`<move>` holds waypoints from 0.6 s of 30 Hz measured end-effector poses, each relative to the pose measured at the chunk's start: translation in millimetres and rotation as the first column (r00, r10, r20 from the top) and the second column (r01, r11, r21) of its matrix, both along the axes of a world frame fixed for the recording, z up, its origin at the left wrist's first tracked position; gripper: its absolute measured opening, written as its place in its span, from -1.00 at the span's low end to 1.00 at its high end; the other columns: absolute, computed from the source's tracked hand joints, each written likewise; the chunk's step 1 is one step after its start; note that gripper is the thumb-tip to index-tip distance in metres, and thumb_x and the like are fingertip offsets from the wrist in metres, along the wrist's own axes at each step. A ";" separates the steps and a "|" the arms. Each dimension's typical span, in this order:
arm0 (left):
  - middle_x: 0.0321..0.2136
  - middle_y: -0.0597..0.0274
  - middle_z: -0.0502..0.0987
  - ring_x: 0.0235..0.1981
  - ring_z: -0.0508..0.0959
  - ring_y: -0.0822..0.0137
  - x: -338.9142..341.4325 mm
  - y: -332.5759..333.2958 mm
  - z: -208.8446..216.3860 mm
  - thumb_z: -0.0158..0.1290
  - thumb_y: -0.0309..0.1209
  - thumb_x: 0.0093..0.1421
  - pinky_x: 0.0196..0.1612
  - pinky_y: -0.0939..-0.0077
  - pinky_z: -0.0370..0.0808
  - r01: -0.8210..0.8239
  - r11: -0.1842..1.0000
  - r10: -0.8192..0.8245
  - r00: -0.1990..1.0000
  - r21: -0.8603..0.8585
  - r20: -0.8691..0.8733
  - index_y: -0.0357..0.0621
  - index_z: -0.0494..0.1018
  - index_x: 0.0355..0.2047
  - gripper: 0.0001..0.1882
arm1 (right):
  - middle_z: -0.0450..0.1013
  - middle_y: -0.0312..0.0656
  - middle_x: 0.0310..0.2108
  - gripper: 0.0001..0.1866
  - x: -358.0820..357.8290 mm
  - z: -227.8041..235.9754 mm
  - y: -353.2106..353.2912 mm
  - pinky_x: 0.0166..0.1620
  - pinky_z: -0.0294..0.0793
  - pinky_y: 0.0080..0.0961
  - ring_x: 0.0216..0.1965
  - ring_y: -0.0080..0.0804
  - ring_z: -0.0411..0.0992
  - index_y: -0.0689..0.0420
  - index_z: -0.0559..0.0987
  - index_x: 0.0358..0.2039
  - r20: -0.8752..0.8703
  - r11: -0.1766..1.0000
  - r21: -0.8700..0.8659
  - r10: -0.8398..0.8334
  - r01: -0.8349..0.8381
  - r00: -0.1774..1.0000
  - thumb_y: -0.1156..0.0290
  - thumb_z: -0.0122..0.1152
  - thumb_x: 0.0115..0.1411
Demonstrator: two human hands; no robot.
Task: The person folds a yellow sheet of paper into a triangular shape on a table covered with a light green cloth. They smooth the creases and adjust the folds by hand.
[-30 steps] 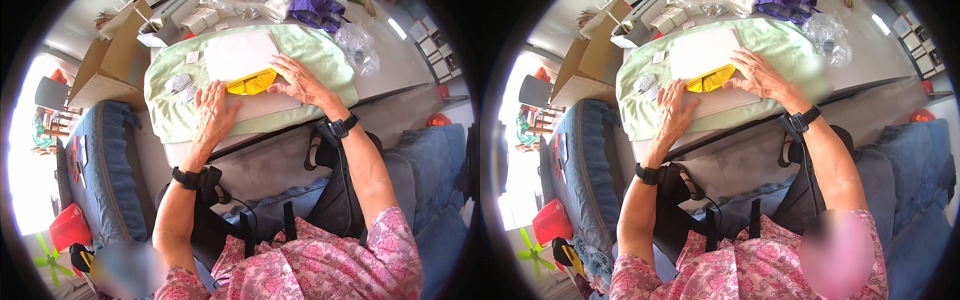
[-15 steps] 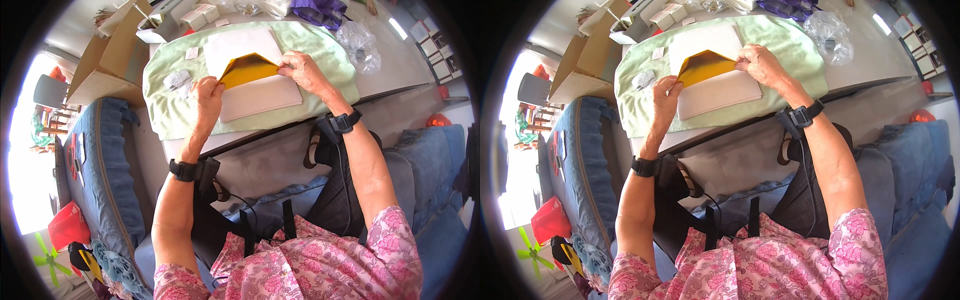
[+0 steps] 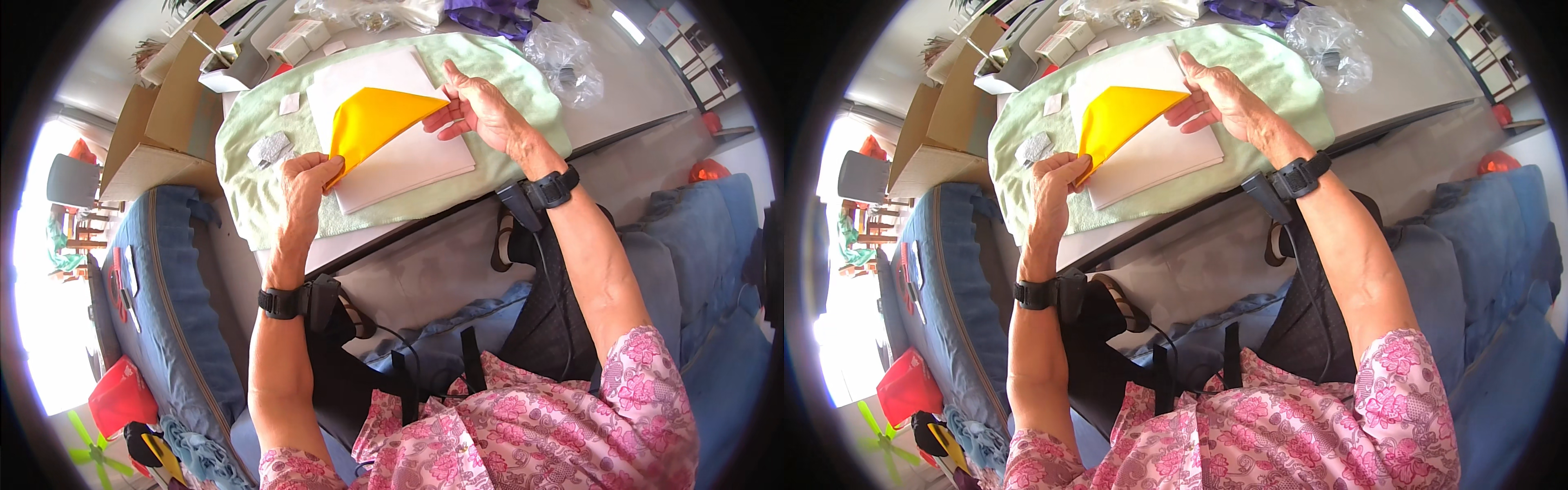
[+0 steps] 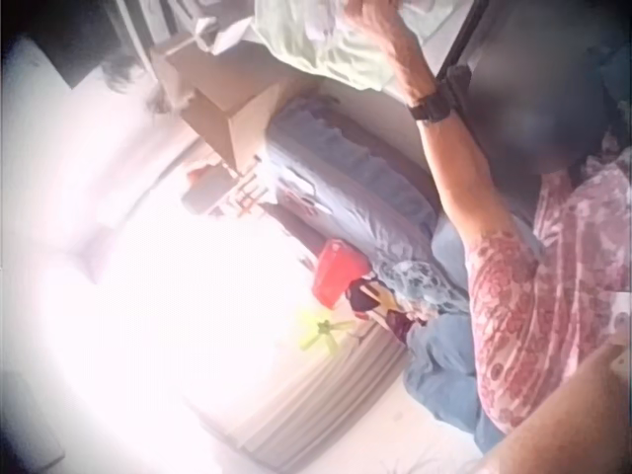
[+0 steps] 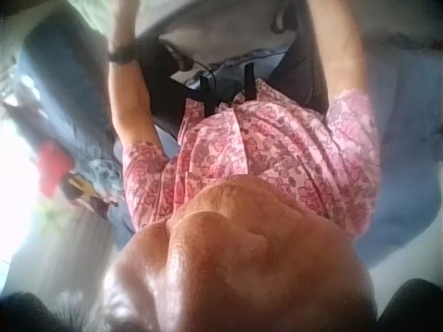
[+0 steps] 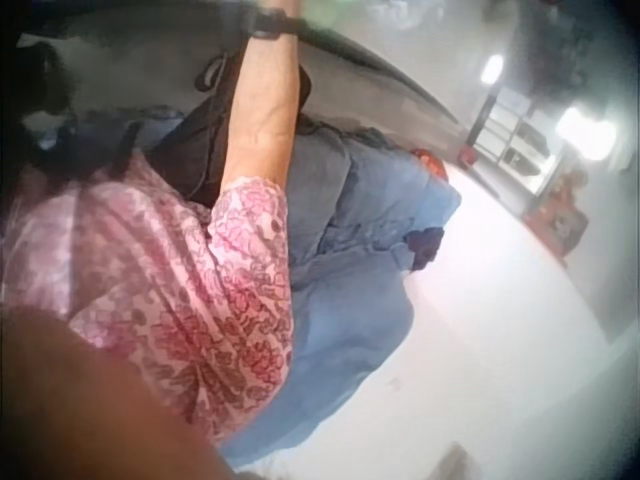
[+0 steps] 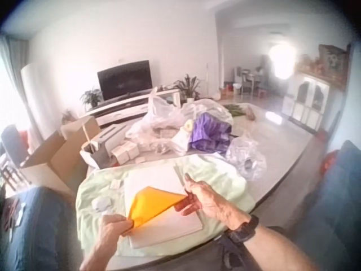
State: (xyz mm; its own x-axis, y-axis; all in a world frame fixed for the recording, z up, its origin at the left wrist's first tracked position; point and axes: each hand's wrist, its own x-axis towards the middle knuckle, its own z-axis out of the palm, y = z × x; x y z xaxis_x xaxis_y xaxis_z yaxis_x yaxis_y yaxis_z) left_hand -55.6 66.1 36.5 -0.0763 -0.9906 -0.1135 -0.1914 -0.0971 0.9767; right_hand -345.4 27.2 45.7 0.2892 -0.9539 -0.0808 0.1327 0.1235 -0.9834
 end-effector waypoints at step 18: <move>-0.52 0.08 0.56 -0.52 0.54 0.36 -5.9 -1.5 -0.5 0.10 -0.44 0.14 -0.41 0.57 0.46 -0.014 0.994 0.031 0.986 0.106 -0.164 -0.46 0.56 -0.44 -0.77 | 0.59 -0.01 -0.25 -0.46 19.8 -6.8 0.8 -0.25 0.65 -0.45 -0.29 -0.26 0.62 0.34 0.54 -0.08 0.134 0.996 0.045 0.065 -0.071 0.989 0.14 0.40 0.12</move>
State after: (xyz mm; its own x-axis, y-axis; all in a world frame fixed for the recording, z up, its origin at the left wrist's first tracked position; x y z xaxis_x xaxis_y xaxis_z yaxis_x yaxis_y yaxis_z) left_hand -61.6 64.6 36.0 -0.0806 -0.9758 -0.2033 -0.0250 -0.2019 0.9791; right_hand -325.5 28.0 39.0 0.3646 -0.9273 -0.0845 0.2507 0.1852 -0.9502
